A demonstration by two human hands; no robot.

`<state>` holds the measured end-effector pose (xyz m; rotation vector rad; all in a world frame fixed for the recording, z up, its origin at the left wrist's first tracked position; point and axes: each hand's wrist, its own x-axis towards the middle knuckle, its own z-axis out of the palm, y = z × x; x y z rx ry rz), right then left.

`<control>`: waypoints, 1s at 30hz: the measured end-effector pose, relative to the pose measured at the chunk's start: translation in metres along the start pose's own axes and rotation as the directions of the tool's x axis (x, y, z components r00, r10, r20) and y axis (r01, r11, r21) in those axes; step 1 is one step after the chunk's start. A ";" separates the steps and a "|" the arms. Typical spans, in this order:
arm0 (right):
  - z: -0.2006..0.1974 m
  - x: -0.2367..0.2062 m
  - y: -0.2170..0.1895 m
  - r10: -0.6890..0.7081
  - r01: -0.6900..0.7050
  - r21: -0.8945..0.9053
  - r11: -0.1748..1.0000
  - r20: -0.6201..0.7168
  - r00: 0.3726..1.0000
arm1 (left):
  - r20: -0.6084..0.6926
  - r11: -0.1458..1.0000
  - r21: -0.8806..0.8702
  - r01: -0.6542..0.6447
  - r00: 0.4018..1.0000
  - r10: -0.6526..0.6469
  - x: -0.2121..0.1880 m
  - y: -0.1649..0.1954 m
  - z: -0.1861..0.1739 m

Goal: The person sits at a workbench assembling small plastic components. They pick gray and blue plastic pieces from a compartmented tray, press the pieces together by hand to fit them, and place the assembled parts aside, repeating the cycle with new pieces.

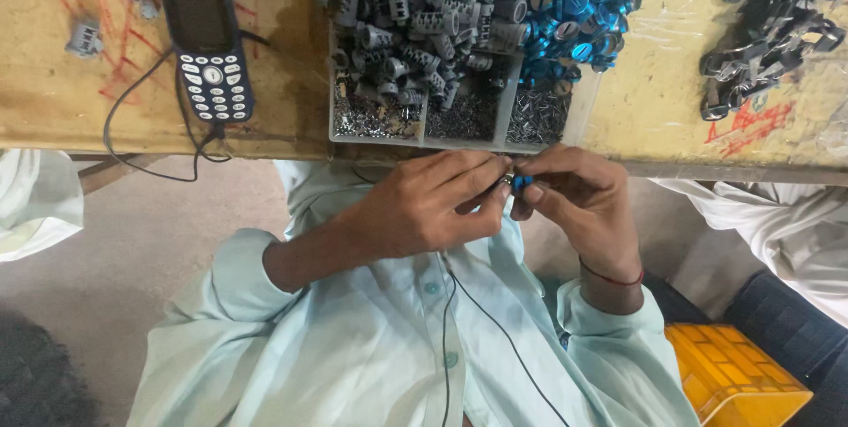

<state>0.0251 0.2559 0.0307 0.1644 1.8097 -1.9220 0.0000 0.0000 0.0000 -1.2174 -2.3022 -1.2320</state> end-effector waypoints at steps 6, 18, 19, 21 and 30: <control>0.005 0.002 -0.001 0.014 -0.014 0.054 0.998 -0.014 1.000 | -0.009 0.998 0.042 -0.040 0.999 0.041 0.006 0.000 -0.006; 0.014 0.013 0.000 0.110 -0.233 0.313 0.921 0.364 0.925 | -0.009 0.783 -0.477 0.399 0.889 -0.458 0.005 0.023 0.005; 0.019 0.010 0.004 0.118 -0.238 0.347 0.907 0.333 0.936 | 0.019 0.758 -0.486 0.435 0.873 -0.488 0.003 0.028 0.006; 0.026 0.008 0.012 0.131 -0.240 0.410 0.880 0.277 0.952 | 0.068 0.710 -0.495 0.502 0.836 -0.544 0.000 0.030 0.010; -0.074 0.023 -0.027 -0.524 -0.104 -0.832 0.545 -0.435 0.732 | -0.072 0.887 -0.357 0.293 0.938 -0.338 -0.001 0.018 0.005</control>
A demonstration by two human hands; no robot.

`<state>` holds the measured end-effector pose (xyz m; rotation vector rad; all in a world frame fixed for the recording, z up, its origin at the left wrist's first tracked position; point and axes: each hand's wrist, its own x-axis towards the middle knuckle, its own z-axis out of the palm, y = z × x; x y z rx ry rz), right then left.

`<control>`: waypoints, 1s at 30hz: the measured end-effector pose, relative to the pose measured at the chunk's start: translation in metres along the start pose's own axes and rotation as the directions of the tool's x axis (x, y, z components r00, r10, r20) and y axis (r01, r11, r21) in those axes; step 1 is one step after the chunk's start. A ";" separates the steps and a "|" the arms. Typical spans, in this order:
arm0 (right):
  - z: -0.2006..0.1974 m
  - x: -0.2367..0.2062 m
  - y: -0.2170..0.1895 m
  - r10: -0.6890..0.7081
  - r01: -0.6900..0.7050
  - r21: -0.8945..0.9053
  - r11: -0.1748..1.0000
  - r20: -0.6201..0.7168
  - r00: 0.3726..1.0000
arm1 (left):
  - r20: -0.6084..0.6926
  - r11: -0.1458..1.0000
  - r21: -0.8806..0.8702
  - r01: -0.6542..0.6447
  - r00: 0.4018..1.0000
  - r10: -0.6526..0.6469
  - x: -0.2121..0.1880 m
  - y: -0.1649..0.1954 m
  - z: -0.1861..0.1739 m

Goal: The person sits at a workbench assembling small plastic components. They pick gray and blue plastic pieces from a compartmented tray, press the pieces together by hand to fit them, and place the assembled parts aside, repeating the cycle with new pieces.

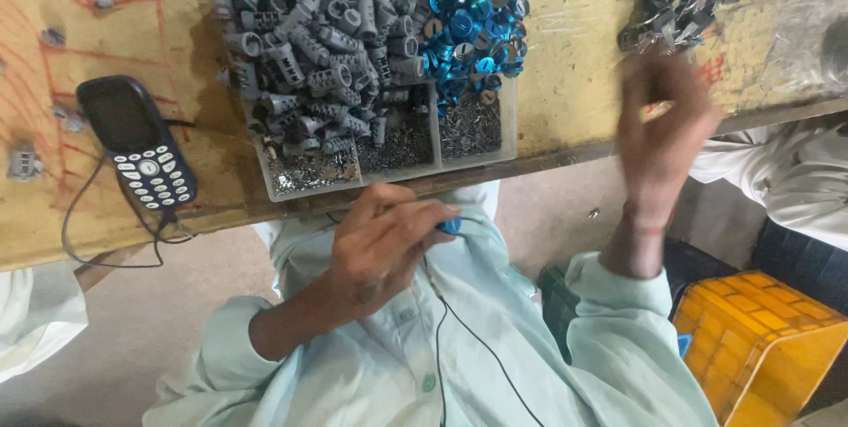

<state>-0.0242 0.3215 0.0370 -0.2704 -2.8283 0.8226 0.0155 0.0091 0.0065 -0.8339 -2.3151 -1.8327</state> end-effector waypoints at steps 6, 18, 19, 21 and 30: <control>-0.012 0.029 0.098 -0.258 0.219 -0.275 0.936 -0.114 0.959 | -0.012 0.996 -0.002 0.092 0.996 -0.092 0.009 -0.007 -0.008; -0.014 -0.016 0.006 -0.125 0.081 0.956 0.282 -0.048 0.991 | 0.066 0.982 -0.176 0.068 0.996 -0.057 0.013 -0.007 -0.004; -0.004 -0.027 -0.015 -0.288 0.139 0.897 0.419 -0.015 0.958 | 0.066 0.990 -0.133 0.038 0.997 -0.029 0.012 -0.007 -0.004; -0.004 -0.048 -0.050 -0.456 0.304 0.383 0.872 0.413 0.788 | 0.067 0.999 -0.044 -0.027 0.997 0.030 0.010 -0.007 -0.006; 0.010 -0.053 -0.086 -0.349 0.260 0.237 0.936 0.542 0.765 | 0.087 0.972 0.192 -0.133 0.989 0.118 0.005 -0.001 -0.020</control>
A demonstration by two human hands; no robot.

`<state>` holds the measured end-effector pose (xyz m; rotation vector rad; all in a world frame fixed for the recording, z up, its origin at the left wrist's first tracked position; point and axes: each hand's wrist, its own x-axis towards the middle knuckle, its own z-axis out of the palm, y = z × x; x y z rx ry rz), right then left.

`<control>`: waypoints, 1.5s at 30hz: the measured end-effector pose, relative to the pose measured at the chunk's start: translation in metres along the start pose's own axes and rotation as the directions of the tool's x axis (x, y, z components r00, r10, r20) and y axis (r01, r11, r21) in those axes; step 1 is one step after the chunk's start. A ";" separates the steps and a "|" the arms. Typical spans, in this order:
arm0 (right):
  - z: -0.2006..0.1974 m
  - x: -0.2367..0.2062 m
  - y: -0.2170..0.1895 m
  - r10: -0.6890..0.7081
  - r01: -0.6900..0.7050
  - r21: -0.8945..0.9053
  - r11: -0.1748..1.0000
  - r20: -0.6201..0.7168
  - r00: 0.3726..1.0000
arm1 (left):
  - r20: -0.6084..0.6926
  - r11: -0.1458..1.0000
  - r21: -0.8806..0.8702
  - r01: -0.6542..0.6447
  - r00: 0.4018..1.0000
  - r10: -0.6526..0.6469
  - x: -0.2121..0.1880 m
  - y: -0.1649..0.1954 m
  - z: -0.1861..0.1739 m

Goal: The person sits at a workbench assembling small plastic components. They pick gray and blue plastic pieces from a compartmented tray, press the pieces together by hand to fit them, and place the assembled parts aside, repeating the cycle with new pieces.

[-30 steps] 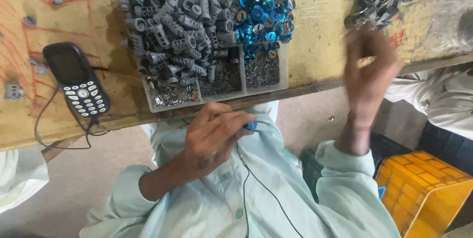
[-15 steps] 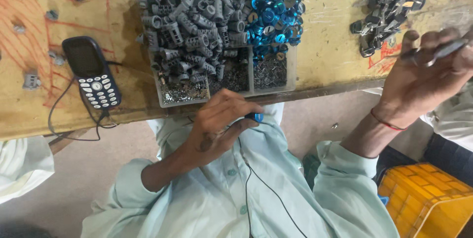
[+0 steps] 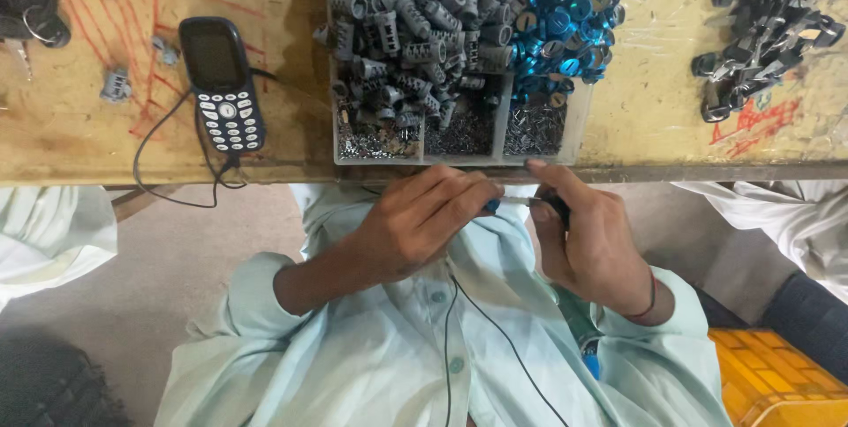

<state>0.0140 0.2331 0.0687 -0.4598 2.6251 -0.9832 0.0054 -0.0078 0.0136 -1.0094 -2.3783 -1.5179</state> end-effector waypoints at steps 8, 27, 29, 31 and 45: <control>0.014 -0.008 -0.002 -0.223 0.287 -0.260 0.922 0.251 0.942 | 0.196 0.971 -0.228 0.074 0.980 -0.029 -0.007 -0.007 0.008; 0.016 0.048 0.011 -0.082 0.063 -0.280 0.958 -0.059 0.995 | 0.106 0.738 0.580 0.346 0.866 -0.489 -0.005 -0.022 -0.029; 0.030 0.065 0.005 -0.144 0.170 -0.443 0.880 0.092 0.985 | 0.122 0.750 0.568 0.338 0.867 -0.483 -0.005 -0.022 -0.029; 0.035 0.074 0.006 -0.152 0.182 -0.496 0.849 0.101 0.983 | 0.111 0.767 0.546 0.336 0.879 -0.464 -0.007 -0.020 -0.032; 0.025 0.066 0.002 -0.067 0.066 -0.305 0.950 0.008 0.998 | -0.013 0.906 0.184 0.380 0.923 -0.385 -0.017 -0.013 -0.047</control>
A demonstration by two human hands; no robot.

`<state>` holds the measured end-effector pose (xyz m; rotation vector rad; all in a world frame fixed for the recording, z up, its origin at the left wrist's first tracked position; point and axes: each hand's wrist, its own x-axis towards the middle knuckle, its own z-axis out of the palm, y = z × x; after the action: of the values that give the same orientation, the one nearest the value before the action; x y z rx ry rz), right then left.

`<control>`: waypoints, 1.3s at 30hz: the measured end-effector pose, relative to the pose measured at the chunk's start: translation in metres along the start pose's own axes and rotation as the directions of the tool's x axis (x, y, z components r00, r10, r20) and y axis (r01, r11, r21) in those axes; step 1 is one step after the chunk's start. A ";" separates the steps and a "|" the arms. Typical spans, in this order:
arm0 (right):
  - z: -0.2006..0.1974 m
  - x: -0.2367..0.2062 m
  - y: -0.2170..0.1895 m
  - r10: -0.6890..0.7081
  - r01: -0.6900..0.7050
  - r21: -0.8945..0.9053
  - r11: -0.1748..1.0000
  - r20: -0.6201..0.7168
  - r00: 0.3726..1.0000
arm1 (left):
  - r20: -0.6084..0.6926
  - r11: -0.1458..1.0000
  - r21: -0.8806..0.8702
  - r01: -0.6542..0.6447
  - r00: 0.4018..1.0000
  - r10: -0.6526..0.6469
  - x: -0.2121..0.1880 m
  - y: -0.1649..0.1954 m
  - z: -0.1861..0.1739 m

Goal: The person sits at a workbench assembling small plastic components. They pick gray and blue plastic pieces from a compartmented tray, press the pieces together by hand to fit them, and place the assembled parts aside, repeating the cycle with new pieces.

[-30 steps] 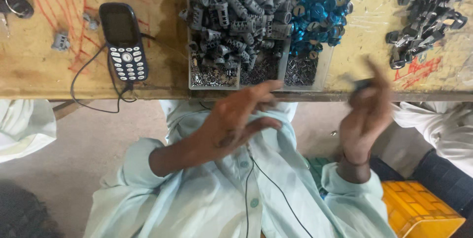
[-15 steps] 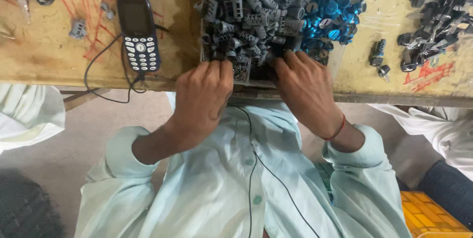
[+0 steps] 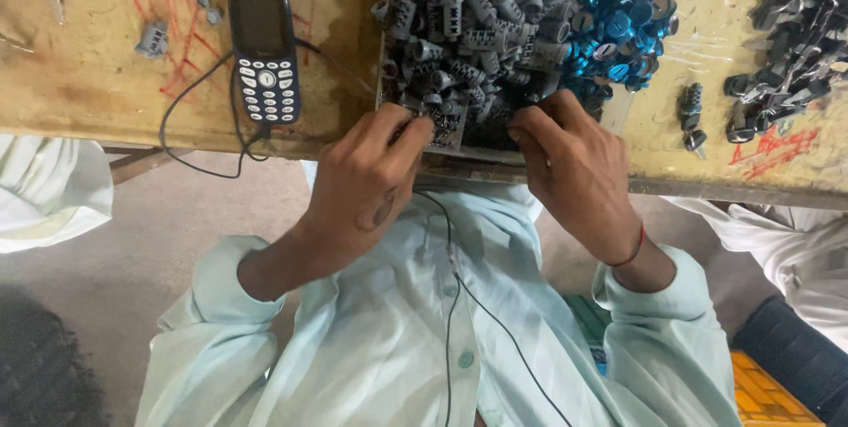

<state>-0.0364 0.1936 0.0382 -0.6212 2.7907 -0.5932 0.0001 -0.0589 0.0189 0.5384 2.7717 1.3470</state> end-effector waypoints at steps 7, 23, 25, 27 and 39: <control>0.004 -0.007 0.005 0.094 -0.083 0.155 0.984 -0.065 0.993 | -0.088 0.983 -0.147 0.107 0.989 -0.121 -0.002 0.000 0.014; 0.022 -0.004 0.001 0.125 -0.117 0.059 0.991 -0.163 0.979 | -0.113 0.975 -0.205 0.085 0.988 -0.110 -0.004 0.001 0.012; 0.024 -0.001 -0.001 0.102 -0.091 0.072 0.993 -0.165 0.981 | -0.111 0.976 -0.199 0.084 0.988 -0.108 -0.003 0.001 0.013; 0.029 0.006 -0.004 0.072 -0.062 0.061 0.996 -0.173 0.982 | -0.109 0.977 -0.195 0.089 0.988 -0.112 -0.003 0.001 0.014; 0.000 -0.021 0.012 0.250 -0.217 0.351 0.911 -0.049 0.967 | -0.123 0.976 -0.196 0.098 0.985 -0.123 0.001 0.003 0.010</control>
<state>-0.0219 0.2130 0.0354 -0.1872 2.6892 -1.0459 0.0018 -0.0492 0.0149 0.2904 2.6850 1.6548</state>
